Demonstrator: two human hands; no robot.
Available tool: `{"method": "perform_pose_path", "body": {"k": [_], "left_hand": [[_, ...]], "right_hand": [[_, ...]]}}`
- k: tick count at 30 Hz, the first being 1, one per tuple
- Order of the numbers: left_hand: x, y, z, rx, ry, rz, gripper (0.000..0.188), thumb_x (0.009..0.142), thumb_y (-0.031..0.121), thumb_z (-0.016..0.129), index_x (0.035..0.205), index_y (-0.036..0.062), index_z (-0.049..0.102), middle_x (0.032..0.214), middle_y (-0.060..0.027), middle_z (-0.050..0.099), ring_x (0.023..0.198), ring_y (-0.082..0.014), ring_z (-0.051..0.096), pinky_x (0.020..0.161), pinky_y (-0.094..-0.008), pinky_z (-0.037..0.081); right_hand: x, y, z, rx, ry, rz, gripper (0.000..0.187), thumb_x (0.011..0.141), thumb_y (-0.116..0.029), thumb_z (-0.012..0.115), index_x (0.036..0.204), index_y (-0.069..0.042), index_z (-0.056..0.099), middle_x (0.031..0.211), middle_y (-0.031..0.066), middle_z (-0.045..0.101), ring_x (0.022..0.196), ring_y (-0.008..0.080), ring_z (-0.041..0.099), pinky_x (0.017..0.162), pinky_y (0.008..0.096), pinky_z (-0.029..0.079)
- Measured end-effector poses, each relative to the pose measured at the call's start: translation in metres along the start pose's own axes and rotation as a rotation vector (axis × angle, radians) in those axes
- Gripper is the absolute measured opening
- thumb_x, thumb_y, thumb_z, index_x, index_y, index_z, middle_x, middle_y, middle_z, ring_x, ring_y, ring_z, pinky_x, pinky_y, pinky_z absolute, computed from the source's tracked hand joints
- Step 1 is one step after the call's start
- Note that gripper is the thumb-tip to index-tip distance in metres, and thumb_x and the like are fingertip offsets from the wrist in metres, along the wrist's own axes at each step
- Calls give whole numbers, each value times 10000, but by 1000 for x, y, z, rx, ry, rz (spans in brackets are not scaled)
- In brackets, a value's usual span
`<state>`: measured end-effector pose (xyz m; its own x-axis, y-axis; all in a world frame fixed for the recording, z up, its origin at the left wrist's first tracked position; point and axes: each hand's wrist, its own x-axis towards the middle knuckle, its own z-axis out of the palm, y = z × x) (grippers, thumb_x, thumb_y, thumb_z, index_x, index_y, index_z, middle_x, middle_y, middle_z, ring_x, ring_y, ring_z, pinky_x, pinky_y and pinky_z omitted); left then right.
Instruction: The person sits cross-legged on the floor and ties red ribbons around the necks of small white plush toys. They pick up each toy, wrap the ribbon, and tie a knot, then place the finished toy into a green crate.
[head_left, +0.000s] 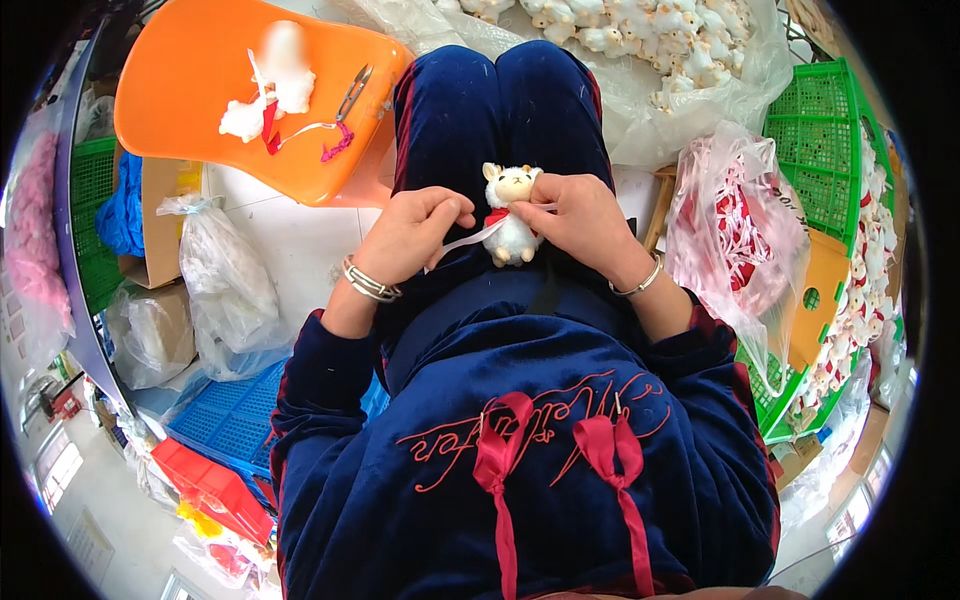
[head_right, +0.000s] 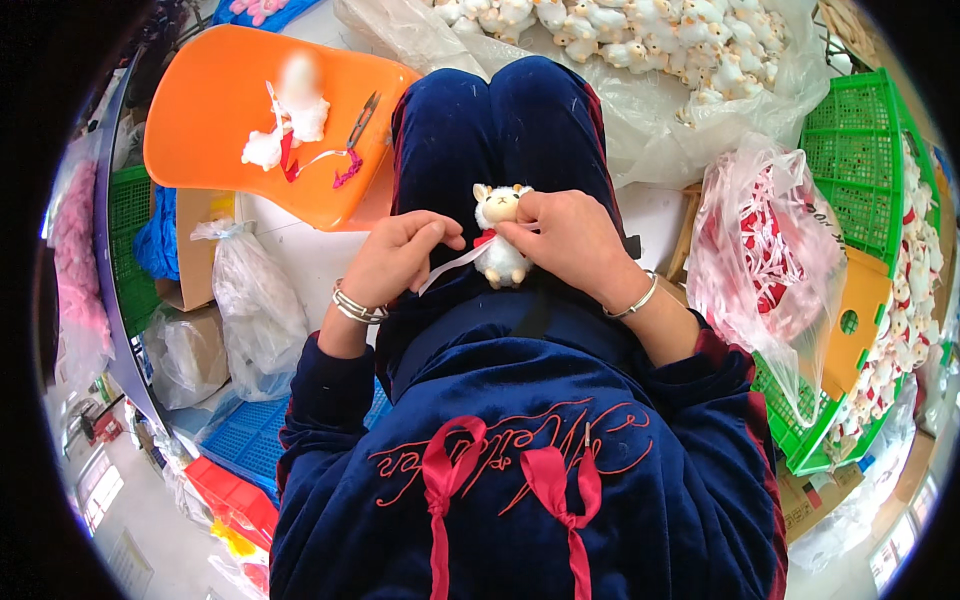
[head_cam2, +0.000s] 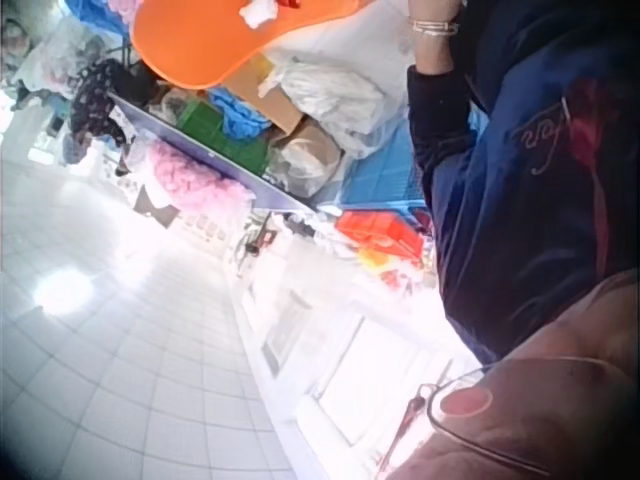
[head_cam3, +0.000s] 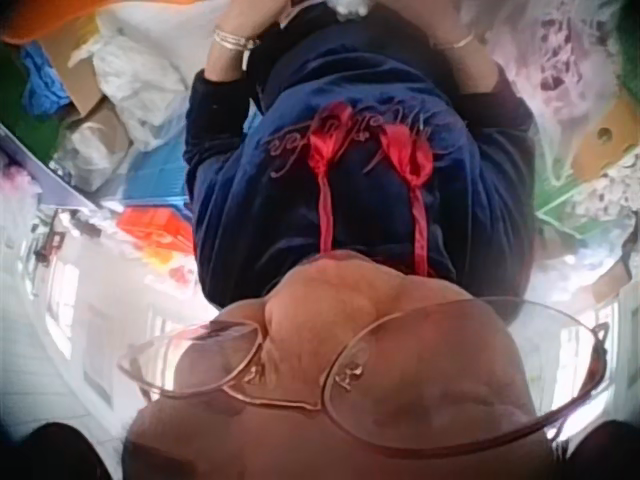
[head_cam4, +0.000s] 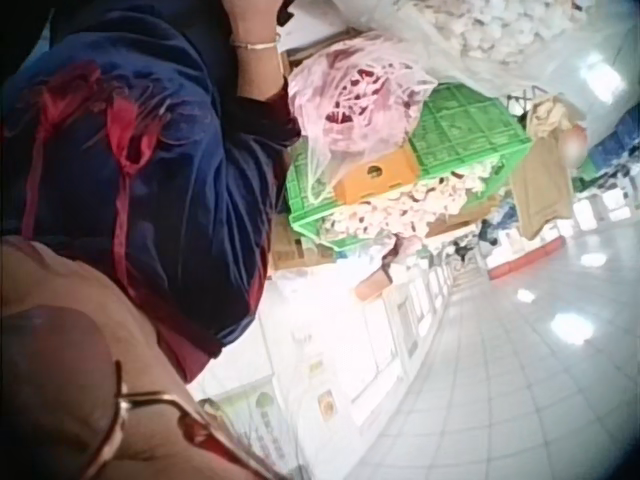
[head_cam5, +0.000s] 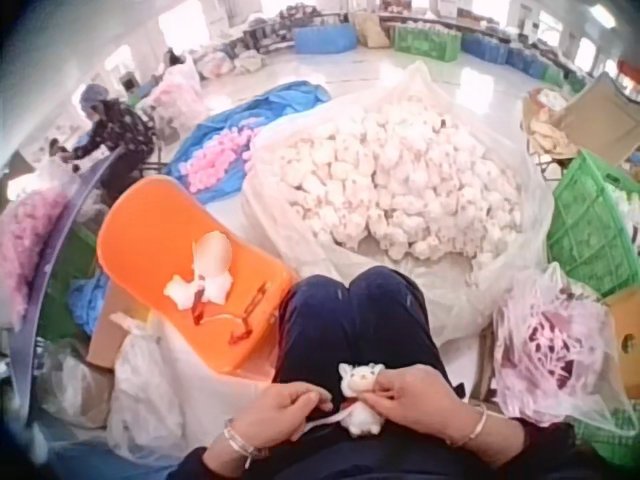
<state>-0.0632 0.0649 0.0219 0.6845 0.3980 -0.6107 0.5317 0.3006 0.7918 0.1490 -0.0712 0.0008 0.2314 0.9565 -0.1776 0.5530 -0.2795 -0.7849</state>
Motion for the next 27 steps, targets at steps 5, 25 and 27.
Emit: {"method": "perform_pose_path", "body": {"k": [5, 25, 27], "left_hand": [[13, 4, 14, 40, -91, -48, 301, 1047, 210, 526, 1039, -33, 702, 841, -54, 686, 449, -67, 510, 441, -219, 403], [5, -11, 50, 763, 369, 644, 110, 855, 68, 722, 909, 58, 627, 868, -97, 662, 696, -284, 674, 619, -352, 532], [-4, -14, 53, 741, 289, 669, 117, 846, 59, 732, 906, 70, 631, 870, -88, 664, 704, -290, 676, 625, -348, 538]], "right_hand": [[0, -2, -5, 25, -33, -17, 326, 898, -319, 709, 774, -18, 713, 710, 190, 674, 661, 370, 673, 602, 446, 510], [2, -3, -12, 20, -53, -41, 282, 897, -304, 690, 846, -28, 716, 804, 183, 710, 751, 379, 694, 663, 468, 534], [2, -3, -12, 4, -80, -17, 291, 897, -319, 693, 857, -32, 723, 807, 177, 716, 754, 375, 698, 670, 466, 537]]}}
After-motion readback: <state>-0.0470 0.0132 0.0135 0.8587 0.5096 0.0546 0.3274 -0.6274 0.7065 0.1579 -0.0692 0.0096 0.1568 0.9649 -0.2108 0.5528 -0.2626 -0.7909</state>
